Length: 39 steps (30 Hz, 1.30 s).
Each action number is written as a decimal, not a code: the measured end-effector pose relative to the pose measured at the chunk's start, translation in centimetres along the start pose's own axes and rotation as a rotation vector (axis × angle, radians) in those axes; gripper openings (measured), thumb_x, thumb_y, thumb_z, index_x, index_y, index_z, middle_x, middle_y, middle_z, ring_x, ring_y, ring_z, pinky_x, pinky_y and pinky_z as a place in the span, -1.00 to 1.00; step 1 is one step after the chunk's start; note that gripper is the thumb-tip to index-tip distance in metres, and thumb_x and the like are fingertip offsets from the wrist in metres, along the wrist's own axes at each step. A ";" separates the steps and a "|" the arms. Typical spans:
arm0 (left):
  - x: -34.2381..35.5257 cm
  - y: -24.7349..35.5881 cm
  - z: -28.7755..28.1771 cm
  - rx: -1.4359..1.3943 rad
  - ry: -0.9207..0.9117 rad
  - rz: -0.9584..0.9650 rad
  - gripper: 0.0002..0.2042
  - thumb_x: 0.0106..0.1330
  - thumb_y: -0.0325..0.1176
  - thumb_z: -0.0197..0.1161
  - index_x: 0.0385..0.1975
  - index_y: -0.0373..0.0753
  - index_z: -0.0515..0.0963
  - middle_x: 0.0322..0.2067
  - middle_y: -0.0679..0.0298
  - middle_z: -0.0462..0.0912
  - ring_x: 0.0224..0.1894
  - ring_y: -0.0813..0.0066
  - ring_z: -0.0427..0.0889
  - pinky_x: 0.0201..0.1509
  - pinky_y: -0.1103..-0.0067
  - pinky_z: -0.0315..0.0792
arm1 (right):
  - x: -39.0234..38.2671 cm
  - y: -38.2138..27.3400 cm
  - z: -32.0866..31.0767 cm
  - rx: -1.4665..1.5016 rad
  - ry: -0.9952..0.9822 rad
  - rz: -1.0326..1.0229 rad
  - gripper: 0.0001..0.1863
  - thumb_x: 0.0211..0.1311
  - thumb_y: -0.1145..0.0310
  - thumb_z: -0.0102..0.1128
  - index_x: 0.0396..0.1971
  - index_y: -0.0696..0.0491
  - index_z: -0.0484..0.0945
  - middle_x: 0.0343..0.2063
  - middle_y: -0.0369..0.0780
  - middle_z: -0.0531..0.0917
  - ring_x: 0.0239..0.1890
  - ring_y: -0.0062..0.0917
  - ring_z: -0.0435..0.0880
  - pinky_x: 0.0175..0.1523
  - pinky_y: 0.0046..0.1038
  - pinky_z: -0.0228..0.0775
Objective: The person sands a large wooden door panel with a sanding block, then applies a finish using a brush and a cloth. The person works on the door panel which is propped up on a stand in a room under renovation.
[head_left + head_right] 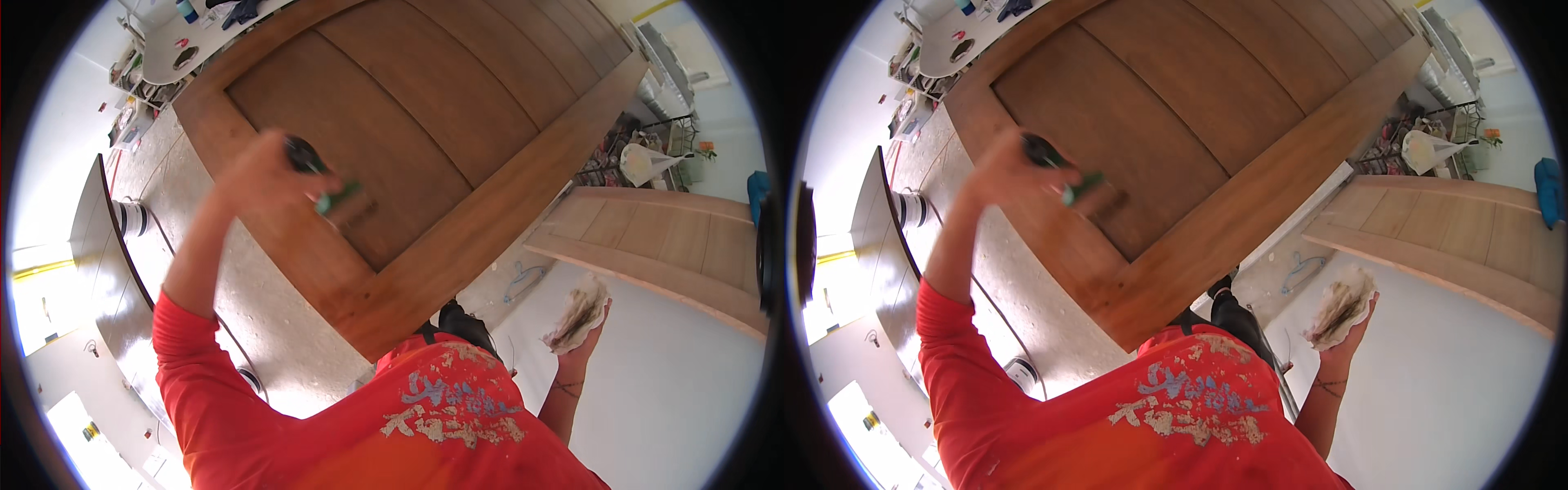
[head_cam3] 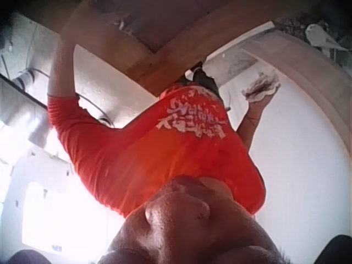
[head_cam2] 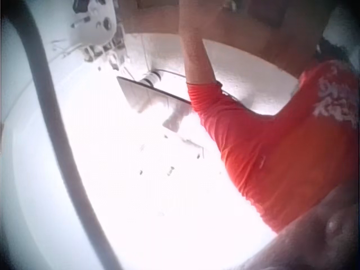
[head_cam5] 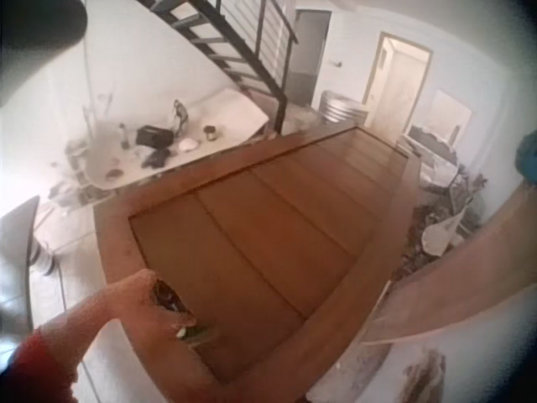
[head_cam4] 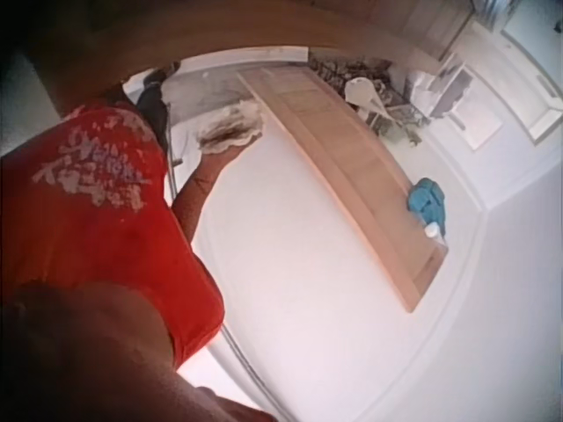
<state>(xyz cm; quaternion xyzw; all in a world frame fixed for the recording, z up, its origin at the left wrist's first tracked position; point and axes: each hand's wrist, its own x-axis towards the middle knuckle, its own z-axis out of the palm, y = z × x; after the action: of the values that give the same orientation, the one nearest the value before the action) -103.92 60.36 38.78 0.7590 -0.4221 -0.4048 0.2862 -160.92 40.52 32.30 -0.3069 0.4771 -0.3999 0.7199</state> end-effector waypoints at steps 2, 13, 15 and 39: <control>0.5 1.1 3.9 -0.022 -0.135 0.016 -0.77 0.27 -0.27 0.55 -0.28 -0.34 0.81 -0.44 0.25 0.82 -0.39 0.59 0.77 -0.29 0.59 0.60 | 0.1 0.2 -0.1 0.023 -0.001 0.001 -0.45 0.66 -0.16 -0.13 0.37 -0.14 0.45 0.22 -0.34 0.59 0.24 -0.48 0.54 0.43 -0.35 0.34; 5.5 -6.0 -8.7 0.199 0.227 -0.169 -0.68 0.19 -0.17 0.61 -0.40 -0.36 0.75 -0.51 0.20 0.78 -0.48 0.52 0.77 -0.45 0.57 0.59 | -1.4 0.3 1.8 0.063 0.104 0.024 -0.45 0.70 -0.10 -0.19 0.43 -0.11 0.41 0.24 -0.33 0.58 0.28 -0.47 0.53 0.46 -0.34 0.32; 5.1 -6.4 -10.8 0.165 0.292 -0.088 -0.69 0.19 -0.19 0.61 -0.35 -0.36 0.76 -0.51 0.21 0.78 -0.50 0.53 0.75 -0.42 0.55 0.59 | -1.4 0.4 0.6 0.006 0.053 0.013 -0.43 0.64 -0.17 -0.14 0.39 -0.15 0.47 0.22 -0.33 0.62 0.25 -0.43 0.58 0.41 -0.28 0.41; 3.2 1.9 2.7 -0.042 0.101 -0.013 -0.75 0.26 -0.26 0.55 -0.30 -0.36 0.79 -0.51 0.26 0.77 -0.48 0.60 0.71 -0.38 0.60 0.56 | -2.2 0.9 -1.6 -0.056 0.160 -0.020 -0.46 0.65 -0.14 -0.12 0.39 -0.15 0.44 0.21 -0.36 0.59 0.23 -0.47 0.56 0.40 -0.30 0.39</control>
<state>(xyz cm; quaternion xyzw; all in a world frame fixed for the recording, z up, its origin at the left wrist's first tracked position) -105.99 56.43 37.73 0.7751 -0.3934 -0.3765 0.3205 -162.68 42.78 31.93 -0.2987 0.5410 -0.4167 0.6667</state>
